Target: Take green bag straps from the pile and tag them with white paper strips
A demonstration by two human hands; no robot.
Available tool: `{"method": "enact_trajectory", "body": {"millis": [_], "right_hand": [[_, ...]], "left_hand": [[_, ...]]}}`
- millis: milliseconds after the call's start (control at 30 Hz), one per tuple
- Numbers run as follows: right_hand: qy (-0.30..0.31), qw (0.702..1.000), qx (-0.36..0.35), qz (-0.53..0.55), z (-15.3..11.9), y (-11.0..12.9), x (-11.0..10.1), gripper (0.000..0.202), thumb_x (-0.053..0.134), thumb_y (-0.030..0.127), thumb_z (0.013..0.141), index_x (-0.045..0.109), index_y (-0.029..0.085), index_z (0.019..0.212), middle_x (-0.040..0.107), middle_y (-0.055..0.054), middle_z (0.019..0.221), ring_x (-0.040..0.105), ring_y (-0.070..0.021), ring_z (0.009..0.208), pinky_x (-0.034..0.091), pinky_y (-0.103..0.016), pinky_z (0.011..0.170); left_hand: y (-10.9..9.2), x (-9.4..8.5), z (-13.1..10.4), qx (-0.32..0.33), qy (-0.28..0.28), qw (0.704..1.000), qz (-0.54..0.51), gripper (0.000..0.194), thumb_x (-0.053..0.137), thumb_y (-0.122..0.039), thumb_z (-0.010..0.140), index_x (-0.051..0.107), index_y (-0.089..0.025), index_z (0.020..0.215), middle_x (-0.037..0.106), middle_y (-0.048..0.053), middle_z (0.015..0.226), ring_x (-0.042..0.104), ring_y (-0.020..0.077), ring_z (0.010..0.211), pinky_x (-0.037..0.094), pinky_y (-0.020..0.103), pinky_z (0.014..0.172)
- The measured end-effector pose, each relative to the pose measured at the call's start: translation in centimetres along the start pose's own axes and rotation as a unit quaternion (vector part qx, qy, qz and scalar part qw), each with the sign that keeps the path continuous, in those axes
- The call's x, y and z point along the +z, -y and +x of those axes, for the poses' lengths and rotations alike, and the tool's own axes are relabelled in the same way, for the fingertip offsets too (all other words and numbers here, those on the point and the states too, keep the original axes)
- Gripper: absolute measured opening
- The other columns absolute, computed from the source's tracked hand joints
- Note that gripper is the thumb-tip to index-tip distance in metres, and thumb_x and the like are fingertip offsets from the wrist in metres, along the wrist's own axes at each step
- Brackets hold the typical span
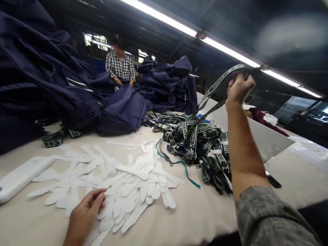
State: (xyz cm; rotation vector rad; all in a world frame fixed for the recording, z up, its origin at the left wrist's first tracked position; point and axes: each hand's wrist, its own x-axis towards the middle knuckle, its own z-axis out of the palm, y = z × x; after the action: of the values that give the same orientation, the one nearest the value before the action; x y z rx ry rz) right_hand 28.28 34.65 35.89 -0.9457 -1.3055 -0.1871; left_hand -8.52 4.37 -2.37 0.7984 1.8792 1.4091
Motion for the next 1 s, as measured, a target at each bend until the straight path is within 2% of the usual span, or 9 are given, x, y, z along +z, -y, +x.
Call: {"method": "enact_trajectory", "body": {"millis": [100,233,400,500,600,667,733,833,1000], "right_hand": [[-0.029,0.988,-0.069,0.139,1.6,7.8,-1.7,0.043,0.034,0.047,0.102,0.06,0.017,0.085,0.044,0.005,0.053,0.03,-0.0051,0.037,0.021,-0.022,0.039],[0.215,0.936,-0.167,0.224,-3.7,16.0,-2.2,0.028,0.059,0.033,0.096,0.063,0.015,0.074,0.044,0.006,0.048,0.035,-0.0038,0.036,0.021,-0.022,0.038],[0.474,0.818,-0.241,0.219,-14.3,20.9,-1.0,0.036,0.059,0.04,0.095,0.066,0.01,0.078,0.054,0.003,0.059,0.041,-0.0035,0.048,0.032,-0.02,0.048],[0.493,0.784,-0.29,0.241,-18.1,23.4,-1.3,0.032,0.055,0.036,0.098,0.068,0.01,0.085,0.06,0.0,0.071,0.053,-0.0079,0.064,0.039,-0.022,0.061],[0.476,0.788,-0.309,0.238,-19.2,25.7,-1.8,0.025,0.052,0.031,0.099,0.069,0.013,0.096,0.065,-0.003,0.082,0.06,-0.0127,0.078,0.041,-0.023,0.069],[0.458,0.796,-0.315,0.24,-19.2,26.7,-1.7,0.023,0.052,0.029,0.099,0.069,0.014,0.101,0.067,-0.004,0.087,0.062,-0.0149,0.084,0.042,-0.025,0.073],[0.445,0.799,-0.319,0.25,-19.2,27.0,-1.0,0.02,0.055,0.028,0.096,0.071,0.016,0.101,0.069,-0.005,0.09,0.064,-0.0167,0.086,0.044,-0.026,0.076],[0.453,0.791,-0.298,0.283,-20.5,25.7,0.4,0.015,0.061,0.021,0.089,0.073,0.019,0.097,0.072,-0.005,0.092,0.066,-0.0188,0.085,0.047,-0.029,0.078],[0.553,0.745,-0.088,0.361,-25.8,21.0,1.3,0.026,0.058,0.017,0.081,0.076,0.022,0.1,0.073,-0.005,0.085,0.066,-0.0204,0.075,0.05,-0.028,0.066]], "left_hand": [[-0.8,0.0,-0.7,0.016,-0.017,0.999,-0.041,0.041,0.069,-0.052,0.067,0.067,-0.02,0.092,0.066,0.001,0.068,0.059,0.0197,0.066,0.052,0.03,0.067],[-5.3,-0.2,-3.1,0.087,-0.036,0.986,-0.136,0.047,0.072,-0.049,0.073,0.063,-0.021,0.109,0.068,0.005,0.094,0.063,0.0228,0.087,0.052,0.037,0.086],[-13.8,-1.5,-6.1,0.302,0.034,0.93,-0.205,0.069,0.075,-0.046,0.077,0.05,-0.024,0.137,0.051,0.01,0.144,0.041,0.03,0.137,0.027,0.046,0.118],[-17.1,-2.5,-7.1,0.371,0.082,0.913,-0.151,0.085,0.079,-0.043,0.073,0.038,-0.029,0.146,0.043,0.007,0.15,0.034,0.0296,0.141,0.025,0.046,0.119],[-18.8,-3.4,-8.2,0.364,0.043,0.926,-0.091,0.069,0.078,-0.035,0.077,0.046,-0.028,0.139,0.063,0.006,0.124,0.059,0.0249,0.114,0.041,0.041,0.106],[-19.5,-4.4,-8.9,0.328,0.01,0.938,-0.111,0.035,0.071,-0.033,0.084,0.061,-0.024,0.117,0.067,0.002,0.087,0.063,0.0173,0.083,0.049,0.032,0.084],[-19.8,-5.9,-9.6,0.28,0.036,0.935,-0.216,0.014,0.066,-0.032,0.087,0.065,-0.02,0.094,0.051,-0.003,0.062,0.051,0.0101,0.058,0.045,0.024,0.059],[-19.6,-9.4,-10.9,0.241,0.064,0.885,-0.393,0.025,0.07,-0.028,0.082,0.052,-0.017,0.067,0.029,-0.007,0.055,0.022,0.0051,0.044,0.027,0.019,0.039],[-17.5,-15.4,-13.9,0.267,-0.137,0.817,-0.493,0.036,0.08,-0.019,0.069,0.045,-0.018,0.06,0.018,-0.009,0.056,0.006,0.0057,0.046,0.028,0.015,0.035]]}}
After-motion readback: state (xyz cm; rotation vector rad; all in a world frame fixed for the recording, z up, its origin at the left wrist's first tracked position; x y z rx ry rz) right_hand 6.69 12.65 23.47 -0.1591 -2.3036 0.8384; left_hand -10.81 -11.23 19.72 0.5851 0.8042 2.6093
